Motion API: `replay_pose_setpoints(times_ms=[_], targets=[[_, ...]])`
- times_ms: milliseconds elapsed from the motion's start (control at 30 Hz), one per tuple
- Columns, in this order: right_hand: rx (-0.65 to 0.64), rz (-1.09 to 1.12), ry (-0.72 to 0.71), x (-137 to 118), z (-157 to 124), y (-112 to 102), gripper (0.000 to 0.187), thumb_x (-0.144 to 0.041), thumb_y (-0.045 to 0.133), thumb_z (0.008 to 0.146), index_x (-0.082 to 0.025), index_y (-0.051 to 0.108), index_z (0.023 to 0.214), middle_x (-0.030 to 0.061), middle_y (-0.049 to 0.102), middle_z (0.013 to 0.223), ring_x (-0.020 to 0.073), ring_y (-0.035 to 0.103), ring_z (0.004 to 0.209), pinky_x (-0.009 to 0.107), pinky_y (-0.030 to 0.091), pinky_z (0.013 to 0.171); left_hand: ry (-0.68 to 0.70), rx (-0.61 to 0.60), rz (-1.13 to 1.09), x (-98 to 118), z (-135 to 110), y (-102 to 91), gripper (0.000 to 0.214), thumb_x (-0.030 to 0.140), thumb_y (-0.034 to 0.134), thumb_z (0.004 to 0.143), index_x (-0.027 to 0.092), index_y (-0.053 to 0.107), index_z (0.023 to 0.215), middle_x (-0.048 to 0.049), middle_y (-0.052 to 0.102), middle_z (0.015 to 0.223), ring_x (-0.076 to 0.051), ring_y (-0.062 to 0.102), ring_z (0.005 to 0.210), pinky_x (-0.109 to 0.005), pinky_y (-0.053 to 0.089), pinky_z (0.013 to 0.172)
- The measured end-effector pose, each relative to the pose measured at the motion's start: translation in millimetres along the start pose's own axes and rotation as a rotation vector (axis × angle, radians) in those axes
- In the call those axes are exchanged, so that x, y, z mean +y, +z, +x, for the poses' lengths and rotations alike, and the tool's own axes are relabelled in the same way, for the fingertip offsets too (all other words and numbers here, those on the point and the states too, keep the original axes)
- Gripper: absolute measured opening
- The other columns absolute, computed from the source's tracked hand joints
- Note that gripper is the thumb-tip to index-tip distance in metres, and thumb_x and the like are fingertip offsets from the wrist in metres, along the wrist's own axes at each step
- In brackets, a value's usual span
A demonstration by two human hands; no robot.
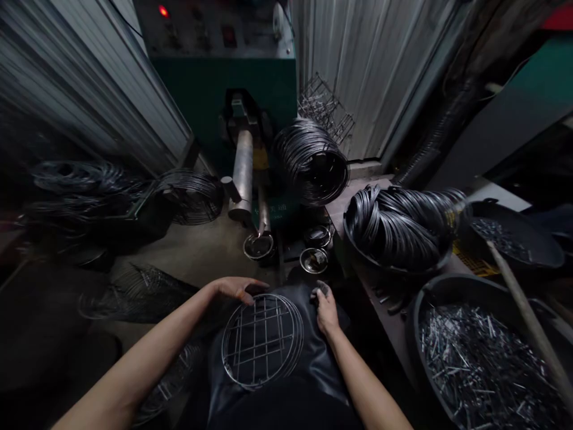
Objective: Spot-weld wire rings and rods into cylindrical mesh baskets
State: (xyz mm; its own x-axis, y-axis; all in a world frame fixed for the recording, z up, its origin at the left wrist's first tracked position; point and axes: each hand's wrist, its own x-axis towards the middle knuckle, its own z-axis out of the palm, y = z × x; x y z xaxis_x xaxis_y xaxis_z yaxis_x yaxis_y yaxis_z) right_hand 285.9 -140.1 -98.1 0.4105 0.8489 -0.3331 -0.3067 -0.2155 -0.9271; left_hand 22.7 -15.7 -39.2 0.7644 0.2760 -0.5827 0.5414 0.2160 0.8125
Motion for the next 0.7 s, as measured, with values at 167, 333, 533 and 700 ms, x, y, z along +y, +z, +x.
replay_pose_setpoints(times_ms=[167, 333, 533, 700], targets=[[-0.004, 0.238, 0.201, -8.6, 7.5, -6.7, 0.028, -0.036, 0.068, 0.06, -0.022, 0.057, 0.083, -0.0004, 0.056, 0.068, 0.0156, 0.056, 0.059, 0.032, 0.05, 0.055, -0.035, -0.009, -0.026, 9.8, 2.5, 7.4, 0.069, 0.041, 0.081, 0.043, 0.022, 0.061, 0.107, -0.0038, 0.065, 0.116, -0.025, 0.056, 0.111, -0.038, 0.04, 0.097], [-0.035, 0.285, 0.28, -19.3, 1.7, -7.1, 0.022, -0.033, 0.068, 0.061, -0.022, 0.057, 0.077, -0.0012, 0.053, 0.062, 0.016, 0.057, 0.059, 0.033, 0.051, 0.054, -0.012, 0.019, -0.021, 23.9, -5.8, 20.9, 0.061, 0.04, 0.08, 0.044, 0.019, 0.063, 0.099, -0.0033, 0.068, 0.099, -0.023, 0.06, 0.097, -0.035, 0.045, 0.086], [-0.087, 0.306, 0.275, -39.4, -6.2, -5.6, 0.019, -0.03, 0.068, 0.062, -0.021, 0.057, 0.075, -0.0017, 0.056, 0.06, 0.0142, 0.056, 0.057, 0.03, 0.049, 0.054, 0.032, 0.261, 0.157, 53.5, -61.4, 53.4, 0.071, 0.033, 0.081, 0.045, 0.02, 0.057, 0.111, -0.0039, 0.064, 0.107, -0.024, 0.057, 0.102, -0.036, 0.043, 0.09], [-0.041, 0.266, 0.126, -52.6, -19.0, -0.9, 0.028, -0.033, 0.069, 0.057, -0.019, 0.06, 0.08, -0.0044, 0.055, 0.059, 0.0044, 0.032, 0.037, 0.02, 0.028, 0.036, 0.061, 0.49, 0.315, 73.9, -107.7, 98.3, 0.076, 0.039, 0.081, 0.045, 0.019, 0.055, 0.113, -0.0079, 0.061, 0.112, -0.028, 0.055, 0.108, -0.04, 0.043, 0.093]])
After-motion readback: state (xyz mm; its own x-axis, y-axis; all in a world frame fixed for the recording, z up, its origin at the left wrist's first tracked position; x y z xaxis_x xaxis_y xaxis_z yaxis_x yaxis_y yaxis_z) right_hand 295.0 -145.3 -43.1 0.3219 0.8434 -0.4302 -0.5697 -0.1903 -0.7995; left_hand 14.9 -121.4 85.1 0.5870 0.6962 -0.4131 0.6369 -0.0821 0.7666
